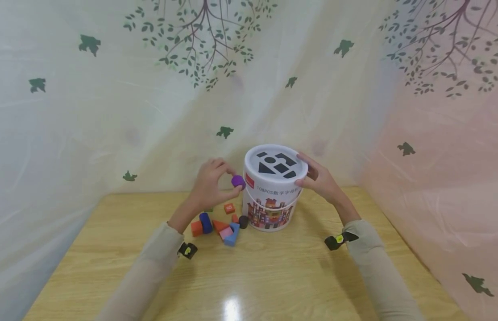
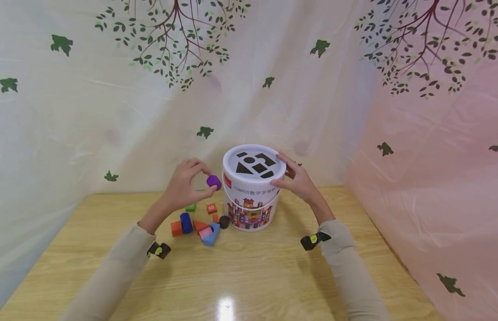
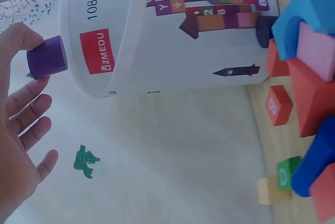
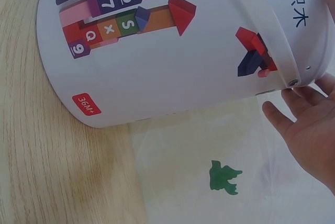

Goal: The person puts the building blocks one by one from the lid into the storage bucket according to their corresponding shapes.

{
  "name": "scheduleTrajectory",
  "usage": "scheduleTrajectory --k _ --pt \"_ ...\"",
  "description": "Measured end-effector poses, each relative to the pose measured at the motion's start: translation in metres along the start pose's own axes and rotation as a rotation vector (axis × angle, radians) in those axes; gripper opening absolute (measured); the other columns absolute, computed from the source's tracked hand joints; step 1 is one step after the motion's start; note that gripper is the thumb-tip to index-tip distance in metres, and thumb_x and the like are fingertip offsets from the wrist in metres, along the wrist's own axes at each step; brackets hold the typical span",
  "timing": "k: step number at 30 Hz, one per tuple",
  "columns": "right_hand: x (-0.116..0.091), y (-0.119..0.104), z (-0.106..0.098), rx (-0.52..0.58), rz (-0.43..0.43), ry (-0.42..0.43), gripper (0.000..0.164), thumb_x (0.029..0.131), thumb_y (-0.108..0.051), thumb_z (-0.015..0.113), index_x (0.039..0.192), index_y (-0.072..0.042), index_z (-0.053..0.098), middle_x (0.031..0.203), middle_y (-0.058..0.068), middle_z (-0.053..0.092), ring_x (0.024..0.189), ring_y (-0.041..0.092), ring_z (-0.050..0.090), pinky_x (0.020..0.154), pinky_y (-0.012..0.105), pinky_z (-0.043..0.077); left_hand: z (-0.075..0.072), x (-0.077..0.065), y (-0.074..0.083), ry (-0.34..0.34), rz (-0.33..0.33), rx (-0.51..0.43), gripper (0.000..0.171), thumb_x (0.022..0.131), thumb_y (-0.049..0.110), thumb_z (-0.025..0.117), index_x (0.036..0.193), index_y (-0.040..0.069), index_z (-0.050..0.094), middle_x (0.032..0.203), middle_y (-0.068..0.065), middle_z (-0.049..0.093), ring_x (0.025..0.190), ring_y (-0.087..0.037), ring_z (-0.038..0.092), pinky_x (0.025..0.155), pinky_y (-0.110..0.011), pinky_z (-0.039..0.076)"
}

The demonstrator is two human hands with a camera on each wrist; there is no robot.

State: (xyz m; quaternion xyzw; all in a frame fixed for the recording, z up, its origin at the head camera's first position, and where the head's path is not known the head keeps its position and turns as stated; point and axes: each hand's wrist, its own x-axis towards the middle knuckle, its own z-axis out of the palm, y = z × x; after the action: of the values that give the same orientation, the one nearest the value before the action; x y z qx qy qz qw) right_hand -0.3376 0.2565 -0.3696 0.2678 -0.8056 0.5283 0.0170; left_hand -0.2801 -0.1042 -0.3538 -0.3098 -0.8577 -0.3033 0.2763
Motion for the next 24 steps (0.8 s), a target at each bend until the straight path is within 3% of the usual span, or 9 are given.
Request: scheduleTrajectory --k 11,24 --pt "-0.001 0.0 -0.001 -0.013 0.024 0.011 0.087 0.09 -0.011 0.076 0.162 -0.02 0.027 0.169 0.007 0.026 0.152 0.04 0.032 0.119 0.061 0.029 -0.012 0.018 0.007 -0.006 0.042 0.053 0.036 0.085 0.032 0.079 0.107 0.006 0.066 0.105 -0.007 0.062 0.106 -0.025 0.052 0.099 -0.046 0.043" --pt "-0.001 -0.003 0.0 -0.014 0.023 0.007 0.088 0.091 -0.012 0.075 0.162 -0.016 0.025 0.17 0.01 0.023 0.151 0.043 0.032 0.119 0.06 0.03 -0.036 0.027 0.016 -0.14 0.081 0.149 0.037 0.09 0.036 0.074 0.111 0.008 0.062 0.108 -0.008 0.062 0.108 -0.025 0.051 0.099 -0.045 0.044"
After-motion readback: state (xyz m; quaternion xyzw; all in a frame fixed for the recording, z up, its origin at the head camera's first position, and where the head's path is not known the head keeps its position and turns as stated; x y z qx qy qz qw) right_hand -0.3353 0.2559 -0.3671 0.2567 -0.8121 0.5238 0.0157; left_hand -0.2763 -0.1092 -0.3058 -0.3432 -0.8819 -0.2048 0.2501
